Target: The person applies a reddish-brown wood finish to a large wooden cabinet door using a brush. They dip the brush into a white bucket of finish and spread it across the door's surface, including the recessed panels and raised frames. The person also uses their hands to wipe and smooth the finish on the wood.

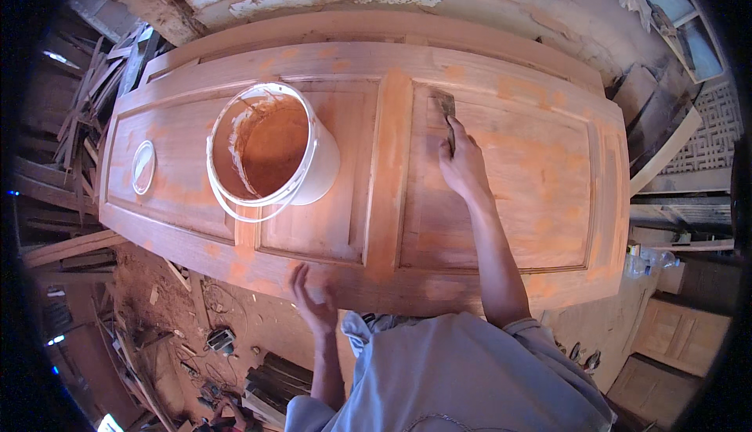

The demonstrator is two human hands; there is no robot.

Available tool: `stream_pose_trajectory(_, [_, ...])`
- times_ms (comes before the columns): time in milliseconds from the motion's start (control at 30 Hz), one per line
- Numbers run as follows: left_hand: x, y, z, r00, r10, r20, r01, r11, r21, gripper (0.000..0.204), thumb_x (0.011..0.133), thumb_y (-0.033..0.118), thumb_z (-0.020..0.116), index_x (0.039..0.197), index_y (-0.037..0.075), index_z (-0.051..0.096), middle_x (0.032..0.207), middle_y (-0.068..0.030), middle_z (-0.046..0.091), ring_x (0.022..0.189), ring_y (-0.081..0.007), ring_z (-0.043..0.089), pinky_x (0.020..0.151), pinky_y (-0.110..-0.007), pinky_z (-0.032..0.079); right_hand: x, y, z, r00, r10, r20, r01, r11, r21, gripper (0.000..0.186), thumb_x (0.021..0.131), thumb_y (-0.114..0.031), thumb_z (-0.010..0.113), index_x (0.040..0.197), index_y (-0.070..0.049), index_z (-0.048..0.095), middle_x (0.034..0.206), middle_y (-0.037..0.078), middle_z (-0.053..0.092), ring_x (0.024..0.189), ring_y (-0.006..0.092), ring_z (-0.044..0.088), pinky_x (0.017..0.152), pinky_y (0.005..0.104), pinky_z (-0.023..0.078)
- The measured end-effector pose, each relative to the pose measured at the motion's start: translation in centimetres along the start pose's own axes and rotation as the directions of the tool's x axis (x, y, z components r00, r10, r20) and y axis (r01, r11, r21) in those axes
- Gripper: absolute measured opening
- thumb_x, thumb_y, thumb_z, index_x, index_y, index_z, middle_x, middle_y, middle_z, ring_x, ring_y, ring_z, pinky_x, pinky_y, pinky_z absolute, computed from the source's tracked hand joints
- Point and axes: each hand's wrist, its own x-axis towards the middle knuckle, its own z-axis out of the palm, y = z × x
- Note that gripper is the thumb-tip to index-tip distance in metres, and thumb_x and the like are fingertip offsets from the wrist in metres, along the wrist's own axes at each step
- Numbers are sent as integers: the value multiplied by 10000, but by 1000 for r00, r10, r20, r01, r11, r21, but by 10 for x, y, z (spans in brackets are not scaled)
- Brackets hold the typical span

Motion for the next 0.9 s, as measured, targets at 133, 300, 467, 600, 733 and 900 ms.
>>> stream_pose_trajectory(133, [17, -56, -8, 984, 45, -172, -42, 999, 20, 306, 962, 194, 617, 1158, -41, 614, 1173, -217, 634, 1122, -394, 604, 994, -483, 466, 8, -35, 16, 998, 57, 38, -51, 988, -144, 517, 902, -126, 567, 1415, -81, 522, 952, 331, 647, 890, 460, 665, 807, 513, 551])
stream_pose_trajectory(300, [24, -70, -1, 956, 160, -247, -150, 987, 60, 213, 973, 174, 590, 988, -26, 661, 1008, -169, 685, 988, -360, 650, 907, -466, 515, 23, -51, 32, 999, 44, 16, -40, 986, -161, 539, 877, -96, 567, 1414, -81, 526, 911, 331, 650, 859, 468, 663, 800, 520, 558])
stream_pose_trajectory(467, [27, -71, -5, 941, 234, -245, -219, 972, 87, 192, 961, 117, 562, 870, -18, 663, 887, -155, 699, 882, -353, 677, 857, -469, 545, 27, -52, 44, 997, 83, 1, -81, 978, -191, 526, 871, -79, 566, 1397, -78, 547, 919, 307, 657, 839, 453, 666, 791, 510, 563])
stream_pose_trajectory(600, [28, -69, -7, 938, 236, -254, -214, 970, 111, 189, 951, 96, 553, 846, -18, 660, 850, -148, 704, 855, -353, 685, 855, -473, 550, 35, -62, 26, 989, -1, -150, -27, 983, -182, 502, 873, -75, 582, 1373, -49, 568, 880, 278, 662, 814, 419, 674, 759, 491, 554])
stream_pose_trajectory(733, [29, -72, -6, 939, 226, -261, -206, 973, 101, 186, 945, 95, 555, 841, -17, 662, 865, -151, 711, 869, -351, 692, 859, -476, 553, 37, -78, -5, 985, -12, -174, -26, 976, -215, 486, 878, -106, 617, 1357, -36, 582, 877, 282, 666, 813, 405, 680, 753, 475, 545])
stream_pose_trajectory(900, [25, -77, -3, 937, 214, -276, -202, 977, 72, 184, 943, 97, 560, 837, -13, 663, 868, -153, 713, 871, -349, 694, 853, -473, 557, 20, -53, 25, 999, 25, -30, -32, 966, -256, 468, 880, -107, 610, 1337, -10, 581, 922, 305, 672, 860, 450, 675, 781, 497, 553])
